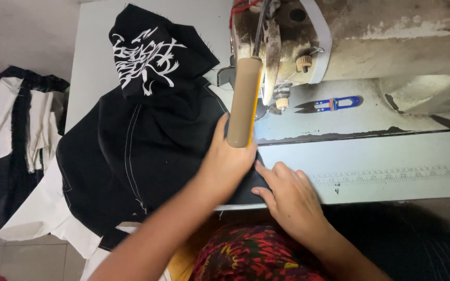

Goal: Sewing together black and white fabric pieces using an industrial sewing machine.

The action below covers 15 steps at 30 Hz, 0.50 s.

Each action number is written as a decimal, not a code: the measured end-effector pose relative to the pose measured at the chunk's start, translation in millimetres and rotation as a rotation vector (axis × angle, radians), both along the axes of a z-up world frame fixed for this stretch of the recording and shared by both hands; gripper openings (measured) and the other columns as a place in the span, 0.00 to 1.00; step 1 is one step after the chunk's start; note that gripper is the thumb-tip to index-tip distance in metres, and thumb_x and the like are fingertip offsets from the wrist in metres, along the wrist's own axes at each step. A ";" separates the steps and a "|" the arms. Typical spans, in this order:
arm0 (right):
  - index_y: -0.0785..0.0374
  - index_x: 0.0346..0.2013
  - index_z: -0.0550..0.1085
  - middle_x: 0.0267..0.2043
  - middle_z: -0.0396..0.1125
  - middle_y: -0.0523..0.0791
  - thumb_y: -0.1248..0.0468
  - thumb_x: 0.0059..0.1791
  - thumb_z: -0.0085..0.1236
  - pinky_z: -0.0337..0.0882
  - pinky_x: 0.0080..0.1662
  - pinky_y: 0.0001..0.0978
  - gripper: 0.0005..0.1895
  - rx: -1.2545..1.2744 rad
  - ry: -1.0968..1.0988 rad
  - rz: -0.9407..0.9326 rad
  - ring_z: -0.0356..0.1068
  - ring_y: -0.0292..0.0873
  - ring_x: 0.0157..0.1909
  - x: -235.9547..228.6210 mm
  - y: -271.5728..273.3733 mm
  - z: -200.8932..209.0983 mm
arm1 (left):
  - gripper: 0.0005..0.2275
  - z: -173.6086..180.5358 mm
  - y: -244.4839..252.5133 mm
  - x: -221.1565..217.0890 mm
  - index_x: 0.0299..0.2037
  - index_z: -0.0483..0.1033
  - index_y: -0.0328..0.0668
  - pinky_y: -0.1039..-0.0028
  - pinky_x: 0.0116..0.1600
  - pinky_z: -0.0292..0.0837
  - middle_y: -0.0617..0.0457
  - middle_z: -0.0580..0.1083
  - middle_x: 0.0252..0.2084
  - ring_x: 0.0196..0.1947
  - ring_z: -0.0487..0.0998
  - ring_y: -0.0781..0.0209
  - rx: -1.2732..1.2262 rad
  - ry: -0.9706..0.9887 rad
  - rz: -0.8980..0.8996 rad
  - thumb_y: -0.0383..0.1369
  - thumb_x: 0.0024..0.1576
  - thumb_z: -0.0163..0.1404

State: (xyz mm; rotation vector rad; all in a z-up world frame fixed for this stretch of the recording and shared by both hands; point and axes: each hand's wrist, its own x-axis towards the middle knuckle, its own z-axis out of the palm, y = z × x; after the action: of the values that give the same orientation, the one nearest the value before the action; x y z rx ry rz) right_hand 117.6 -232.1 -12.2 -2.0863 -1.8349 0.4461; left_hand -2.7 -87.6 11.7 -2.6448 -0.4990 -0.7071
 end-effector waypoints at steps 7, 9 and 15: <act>0.54 0.61 0.71 0.66 0.64 0.41 0.48 0.49 0.59 0.66 0.42 0.44 0.28 0.189 -0.182 0.128 0.63 0.51 0.43 -7.7 13.8 5.2 | 0.14 -40.3 2.3 -44.8 0.57 0.74 0.51 0.11 0.57 0.43 0.59 0.72 0.54 0.69 0.63 0.54 -0.548 0.092 0.052 0.32 0.61 0.46; 0.53 0.61 0.71 0.65 0.65 0.38 0.44 0.49 0.56 0.67 0.39 0.43 0.29 0.244 -0.343 0.077 0.64 0.49 0.40 -12.5 23.0 0.1 | 0.14 -42.6 24.3 -45.8 0.54 0.75 0.49 0.13 0.59 0.41 0.57 0.68 0.66 0.69 0.63 0.55 -0.566 0.110 -0.034 0.31 0.59 0.46; 0.53 0.63 0.71 0.56 0.67 0.39 0.45 0.54 0.50 0.61 0.48 0.44 0.27 0.147 -0.284 -0.001 0.63 0.46 0.51 -13.3 41.6 -6.0 | 0.14 -64.1 66.9 -31.4 0.48 0.78 0.45 0.19 0.66 0.28 0.50 0.77 0.57 0.67 0.69 0.49 -0.449 -0.057 -0.153 0.40 0.68 0.40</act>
State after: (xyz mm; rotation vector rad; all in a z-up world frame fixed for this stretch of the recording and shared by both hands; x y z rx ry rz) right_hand 104.3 -190.4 -18.3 -2.1359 -1.9518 0.0110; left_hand -34.0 -20.7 -52.4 -3.1162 -0.5270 -0.7945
